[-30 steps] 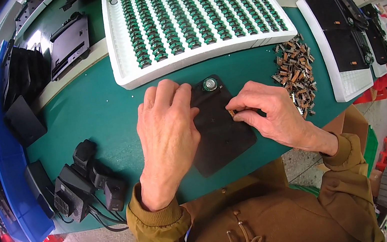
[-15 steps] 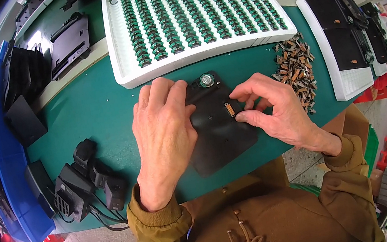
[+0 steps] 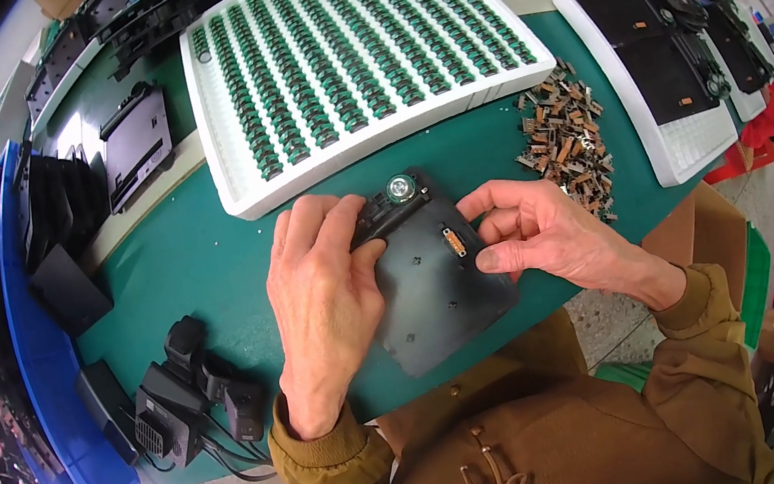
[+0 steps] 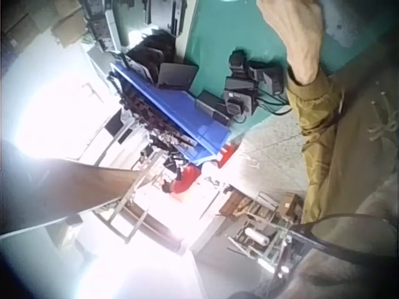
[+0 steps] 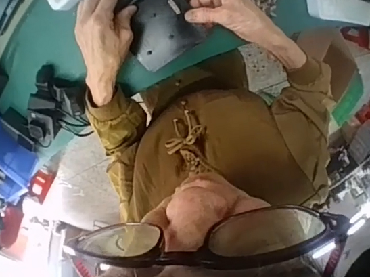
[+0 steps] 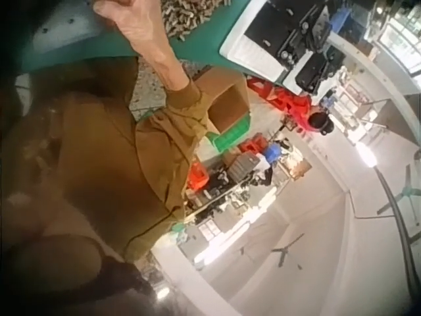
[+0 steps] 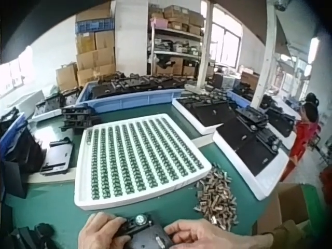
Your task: The person picks up a battery from a tray and a connector from a pile, pressing both into a plastic base. They then place the assembled unit onto a stack and repeat the process with a new base.
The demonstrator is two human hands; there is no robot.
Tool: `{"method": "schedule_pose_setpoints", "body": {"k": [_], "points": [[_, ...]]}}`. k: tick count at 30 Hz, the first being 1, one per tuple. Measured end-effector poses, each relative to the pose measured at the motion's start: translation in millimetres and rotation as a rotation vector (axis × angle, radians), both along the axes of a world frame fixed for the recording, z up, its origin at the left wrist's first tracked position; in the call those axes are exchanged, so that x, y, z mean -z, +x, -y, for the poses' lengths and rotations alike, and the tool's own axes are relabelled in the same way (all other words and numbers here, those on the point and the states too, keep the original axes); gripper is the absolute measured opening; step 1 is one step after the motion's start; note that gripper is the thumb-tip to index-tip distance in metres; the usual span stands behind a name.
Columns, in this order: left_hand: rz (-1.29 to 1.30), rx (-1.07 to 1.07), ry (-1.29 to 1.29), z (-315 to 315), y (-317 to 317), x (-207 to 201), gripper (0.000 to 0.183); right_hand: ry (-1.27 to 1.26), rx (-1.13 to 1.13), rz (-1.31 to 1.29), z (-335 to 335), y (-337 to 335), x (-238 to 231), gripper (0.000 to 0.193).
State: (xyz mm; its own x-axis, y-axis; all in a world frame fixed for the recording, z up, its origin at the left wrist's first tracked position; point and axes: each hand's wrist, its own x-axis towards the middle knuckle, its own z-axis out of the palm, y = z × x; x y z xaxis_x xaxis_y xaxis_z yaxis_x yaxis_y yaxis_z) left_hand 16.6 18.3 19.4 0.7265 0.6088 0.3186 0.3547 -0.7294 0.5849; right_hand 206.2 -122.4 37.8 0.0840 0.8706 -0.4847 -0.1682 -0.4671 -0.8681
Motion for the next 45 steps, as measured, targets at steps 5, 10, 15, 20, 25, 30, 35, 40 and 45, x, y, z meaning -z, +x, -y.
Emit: {"method": "schedule_pose_setpoints", "body": {"k": [5,10,15,20,25,30,35,40,45], "points": [[0.033,0.02,-0.031,2,2,-1,0.035,0.013,0.026,-0.055,5,-3,-2,0.032],[0.028,0.039,-0.023,6,5,2,0.034,0.02,0.031,-0.026,8,-3,-2,0.029],[0.014,0.032,-0.017,5,3,1,0.034,0.035,0.046,0.023,7,-5,0,0.029],[0.026,0.035,-0.014,1,3,1,0.035,0.059,0.06,0.027,4,-5,0,0.032],[0.049,0.08,-0.022,2,9,-6,0.033,0.074,0.037,-0.035,13,1,3,0.032],[0.09,0.086,-0.161,9,4,-13,0.037,0.117,0.036,-0.148,31,10,-6,0.028],[0.326,-0.007,-0.108,5,-2,-11,0.049,0.096,0.22,0.025,67,41,-48,0.03],[0.318,0.001,-0.11,7,-1,-11,0.051,0.259,0.63,0.153,86,94,-71,0.03],[0.281,0.034,-0.129,9,1,-10,0.047,0.333,0.838,0.26,98,191,-75,0.022]]}}
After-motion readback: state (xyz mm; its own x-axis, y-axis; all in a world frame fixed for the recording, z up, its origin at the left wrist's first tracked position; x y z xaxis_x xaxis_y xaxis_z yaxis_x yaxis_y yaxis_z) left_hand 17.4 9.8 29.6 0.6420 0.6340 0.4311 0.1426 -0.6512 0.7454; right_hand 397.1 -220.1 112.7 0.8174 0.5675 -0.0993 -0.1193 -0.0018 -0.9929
